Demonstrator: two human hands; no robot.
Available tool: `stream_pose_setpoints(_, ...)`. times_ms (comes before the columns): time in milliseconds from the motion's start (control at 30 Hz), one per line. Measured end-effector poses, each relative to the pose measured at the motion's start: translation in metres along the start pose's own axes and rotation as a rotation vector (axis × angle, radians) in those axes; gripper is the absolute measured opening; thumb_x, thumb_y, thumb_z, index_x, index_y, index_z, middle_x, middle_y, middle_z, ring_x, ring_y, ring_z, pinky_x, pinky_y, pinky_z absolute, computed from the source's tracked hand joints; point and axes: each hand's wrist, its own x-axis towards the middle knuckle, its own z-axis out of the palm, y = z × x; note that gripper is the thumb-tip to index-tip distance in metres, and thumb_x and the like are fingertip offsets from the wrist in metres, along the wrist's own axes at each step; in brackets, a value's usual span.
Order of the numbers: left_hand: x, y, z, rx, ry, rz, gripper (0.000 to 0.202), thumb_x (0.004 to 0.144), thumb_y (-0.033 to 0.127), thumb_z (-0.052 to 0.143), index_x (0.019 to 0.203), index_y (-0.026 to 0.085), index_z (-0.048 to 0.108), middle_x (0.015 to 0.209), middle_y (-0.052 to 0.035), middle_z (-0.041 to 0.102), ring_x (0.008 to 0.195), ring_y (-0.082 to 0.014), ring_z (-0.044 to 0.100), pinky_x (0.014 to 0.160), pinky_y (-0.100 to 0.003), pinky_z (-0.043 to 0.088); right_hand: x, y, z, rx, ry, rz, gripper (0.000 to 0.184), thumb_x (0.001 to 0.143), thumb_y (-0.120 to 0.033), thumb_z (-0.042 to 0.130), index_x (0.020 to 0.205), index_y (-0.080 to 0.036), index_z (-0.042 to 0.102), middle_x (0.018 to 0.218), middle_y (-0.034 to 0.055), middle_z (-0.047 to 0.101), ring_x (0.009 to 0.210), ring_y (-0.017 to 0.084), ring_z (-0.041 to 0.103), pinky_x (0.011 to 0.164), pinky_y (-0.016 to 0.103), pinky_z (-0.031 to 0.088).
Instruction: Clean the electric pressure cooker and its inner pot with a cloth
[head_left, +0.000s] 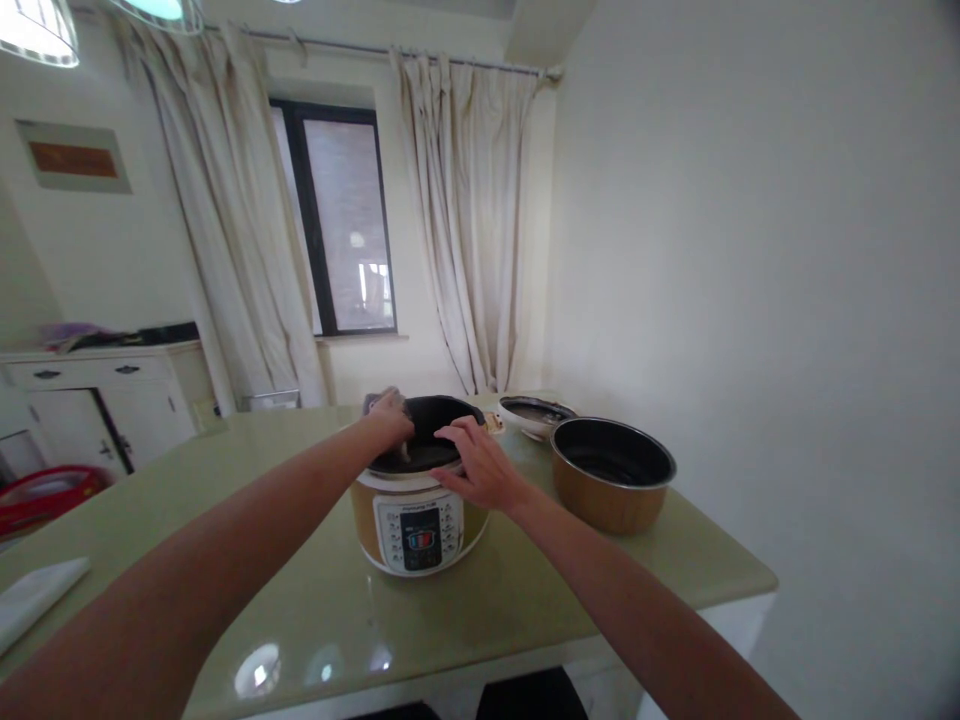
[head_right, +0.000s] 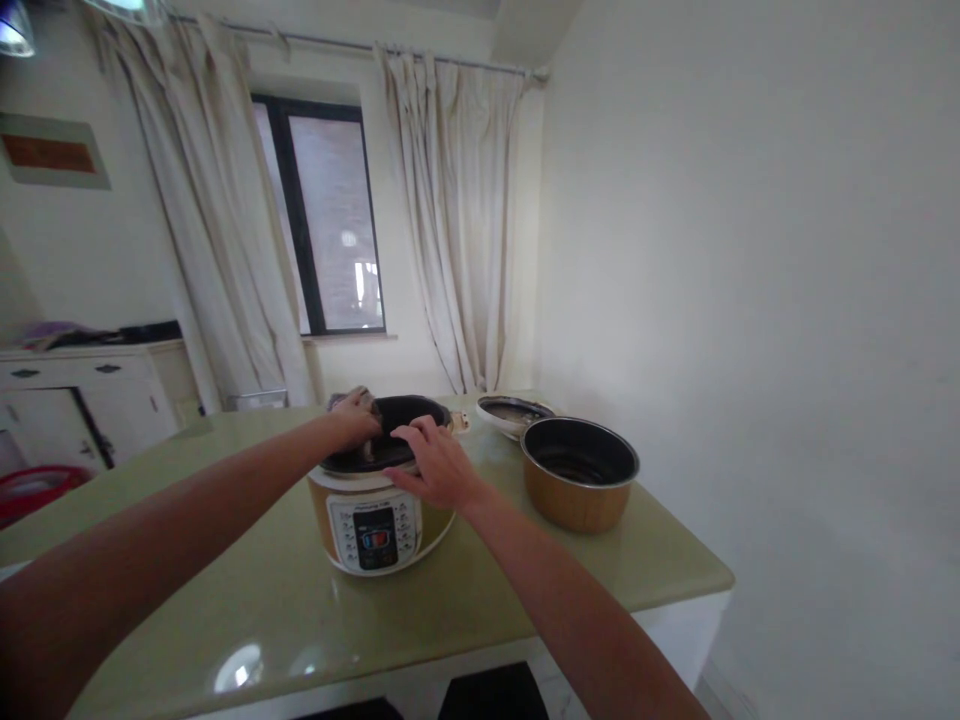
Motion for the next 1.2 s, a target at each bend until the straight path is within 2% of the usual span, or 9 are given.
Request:
stream_pose_setpoints(133, 0.007, -0.016, 0.000, 0.122, 0.097, 0.132, 0.026, 0.092, 0.010, 0.061, 0.096, 0.027, 0.080, 0.131, -0.0107, 0.071, 0.136, -0.0292, 0.052, 0.123, -0.050, 0.024, 0.000, -0.002, 0.003, -0.052, -0.008, -0.022, 0.033, 0.104, -0.053, 0.054, 0.100, -0.021, 0.061, 0.095, 0.0065, 0.064, 0.093, 0.024, 0.059, 0.089, 0.040, 0.045)
stream_pose_setpoints(300, 0.031, -0.018, 0.005, 0.358, 0.248, 0.524, 0.032, 0.099, 0.014, 0.056, 0.120, 0.031, 0.074, 0.135, -0.0106, 0.068, 0.129, -0.0245, 0.056, 0.117, -0.044, 0.035, 0.000, -0.003, 0.013, -0.102, 0.057, -0.023, 0.033, 0.101, -0.052, 0.051, 0.085, -0.023, 0.055, 0.083, 0.0038, 0.062, 0.083, 0.022, 0.055, 0.081, 0.040, 0.039)
stream_pose_setpoints(467, 0.055, 0.008, -0.001, 0.189, 0.115, 0.764, 0.030, 0.090, 0.011, 0.065, 0.101, 0.035, 0.079, 0.128, -0.0079, 0.073, 0.125, -0.0249, 0.058, 0.114, -0.043, 0.040, -0.003, -0.004, 0.020, -0.126, 0.071, -0.003, 0.030, 0.097, -0.051, 0.053, 0.084, -0.024, 0.054, 0.081, 0.0034, 0.062, 0.082, 0.022, 0.056, 0.081, 0.041, 0.039)
stream_pose_setpoints(633, 0.055, 0.022, -0.010, -0.105, -0.096, 0.760, 0.030, 0.084, 0.010, 0.067, 0.084, 0.037, 0.080, 0.121, -0.0035, 0.078, 0.128, -0.0251, 0.058, 0.116, -0.041, 0.043, -0.006, -0.002, 0.025, -0.138, 0.086, -0.001, 0.030, 0.095, -0.051, 0.054, 0.081, -0.024, 0.053, 0.080, 0.0035, 0.061, 0.081, 0.023, 0.057, 0.081, 0.043, 0.041)
stream_pose_setpoints(767, 0.058, 0.029, -0.001, -0.054, -0.158, 0.863, 0.031, 0.089, 0.011, 0.061, 0.072, 0.033, 0.074, 0.101, -0.0055, 0.079, 0.118, -0.0251, 0.063, 0.110, -0.037, 0.047, -0.008, 0.001, 0.028, -0.102, 0.121, -0.016, 0.029, 0.095, -0.050, 0.053, 0.082, -0.024, 0.053, 0.079, 0.0036, 0.060, 0.081, 0.023, 0.057, 0.082, 0.043, 0.042)
stream_pose_setpoints(867, 0.066, 0.028, 0.004, 0.086, -0.079, 0.925, 0.027, 0.092, 0.013, 0.060, 0.075, 0.028, 0.073, 0.101, -0.0095, 0.078, 0.110, -0.0254, 0.065, 0.100, -0.037, 0.050, -0.009, 0.001, 0.029, -0.103, 0.129, -0.019, 0.028, 0.094, -0.050, 0.053, 0.083, -0.025, 0.054, 0.077, 0.0032, 0.057, 0.080, 0.023, 0.056, 0.082, 0.043, 0.042)
stream_pose_setpoints(967, 0.072, 0.019, 0.009, 0.218, 0.014, 0.788, 0.015, 0.087, 0.015, 0.068, 0.095, 0.024, 0.078, 0.107, -0.0128, 0.077, 0.103, -0.0266, 0.068, 0.082, -0.036, 0.053, -0.009, 0.000, 0.026, -0.115, 0.128, -0.009, 0.028, 0.095, -0.050, 0.053, 0.083, -0.025, 0.055, 0.077, 0.0029, 0.056, 0.079, 0.023, 0.055, 0.080, 0.043, 0.041)
stream_pose_setpoints(1033, 0.072, 0.012, 0.011, 0.250, -0.004, 0.625, 0.028, 0.083, 0.017, 0.073, 0.110, 0.022, 0.077, 0.106, -0.0138, 0.078, 0.097, -0.0278, 0.070, 0.078, -0.036, 0.053, -0.008, -0.001, 0.024, -0.116, 0.123, -0.008, 0.028, 0.096, -0.050, 0.052, 0.084, -0.025, 0.055, 0.077, 0.0031, 0.057, 0.079, 0.023, 0.055, 0.078, 0.042, 0.040)
stream_pose_setpoints(1200, 0.056, 0.003, 0.011, 0.208, -0.134, 0.224, 0.024, 0.081, 0.014, 0.072, 0.103, 0.021, 0.080, 0.107, -0.0166, 0.080, 0.104, -0.0319, 0.074, 0.093, -0.042, 0.055, -0.006, -0.003, 0.017, -0.103, 0.107, -0.036, 0.030, 0.100, -0.049, 0.048, 0.086, -0.024, 0.055, 0.080, 0.0031, 0.060, 0.081, 0.022, 0.054, 0.078, 0.041, 0.038)
